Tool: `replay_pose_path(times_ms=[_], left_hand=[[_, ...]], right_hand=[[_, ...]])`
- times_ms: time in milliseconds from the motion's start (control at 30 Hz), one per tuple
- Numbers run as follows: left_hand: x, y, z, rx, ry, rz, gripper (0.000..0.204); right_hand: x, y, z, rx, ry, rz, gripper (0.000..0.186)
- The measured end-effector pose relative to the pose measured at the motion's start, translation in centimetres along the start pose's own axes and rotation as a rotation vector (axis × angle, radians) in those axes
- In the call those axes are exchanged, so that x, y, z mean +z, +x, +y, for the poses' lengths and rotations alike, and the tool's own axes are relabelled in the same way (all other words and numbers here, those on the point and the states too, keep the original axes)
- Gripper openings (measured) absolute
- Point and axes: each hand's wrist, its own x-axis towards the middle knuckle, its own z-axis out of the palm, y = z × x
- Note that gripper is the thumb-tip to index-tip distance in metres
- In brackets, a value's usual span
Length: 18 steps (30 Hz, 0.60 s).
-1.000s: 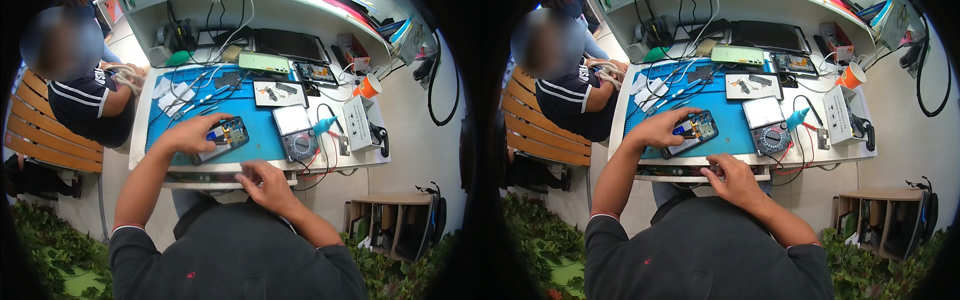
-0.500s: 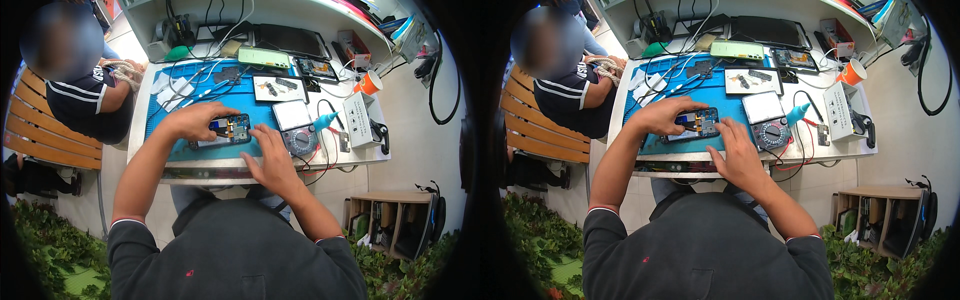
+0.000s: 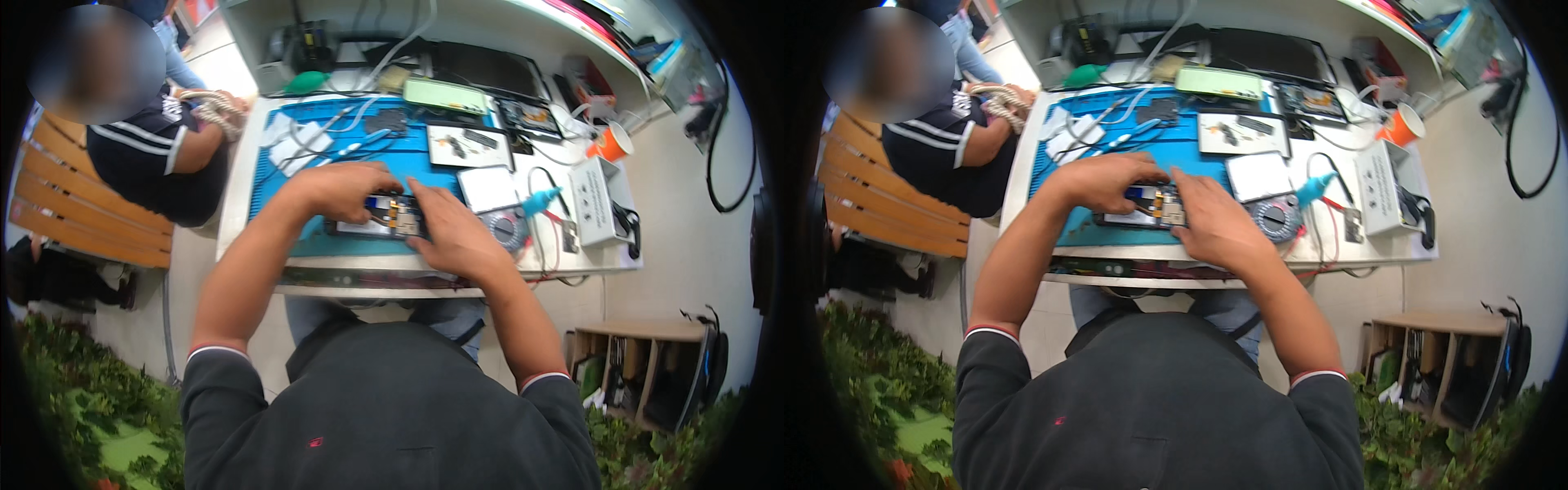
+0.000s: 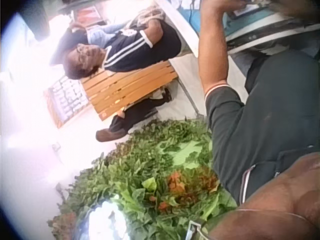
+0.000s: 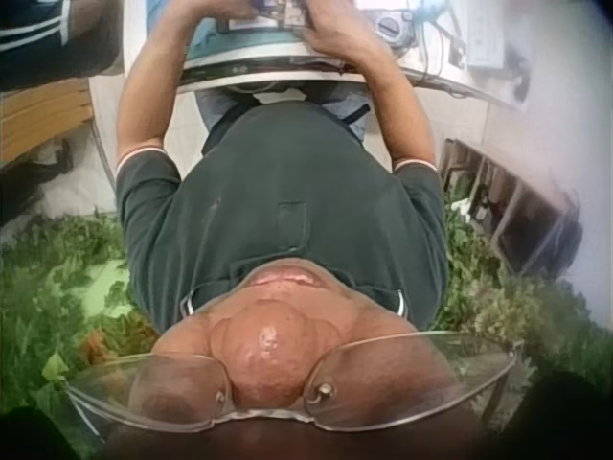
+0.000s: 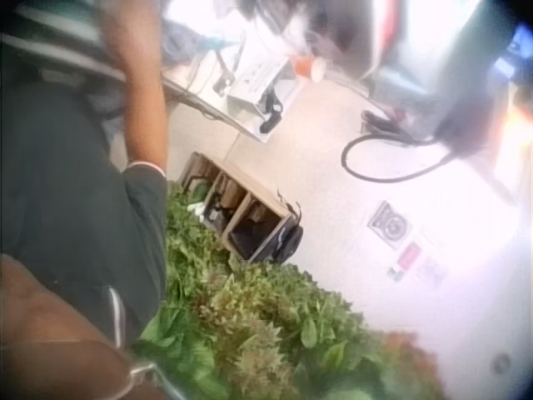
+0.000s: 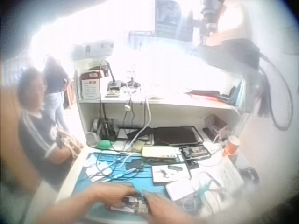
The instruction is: The person works on the internal components of a disassembled mobile phone, using a small tool to press on connectors and cables.
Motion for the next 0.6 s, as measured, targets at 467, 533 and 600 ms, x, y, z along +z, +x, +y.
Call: replay_pose_path(times_ms=[467, 533, 600], left_hand=[[-2.7, -15.9, -3.2, -0.257, -0.334, 0.879, 0.048], [-1.2, -16.3, -2.7, -0.32, -0.359, 0.833, 0.045], [-0.2, -15.4, -2.4, -0.305, -0.37, 0.852, 0.039]], right_hand=[[-1.2, 0.1, -0.6, -0.066, -0.139, -0.11, 0.088], [-1.0, -0.1, 0.2, -0.085, -0.12, -0.081, 0.088], [-0.9, -0.1, 0.3, -0.108, -0.103, -0.059, 0.088]])
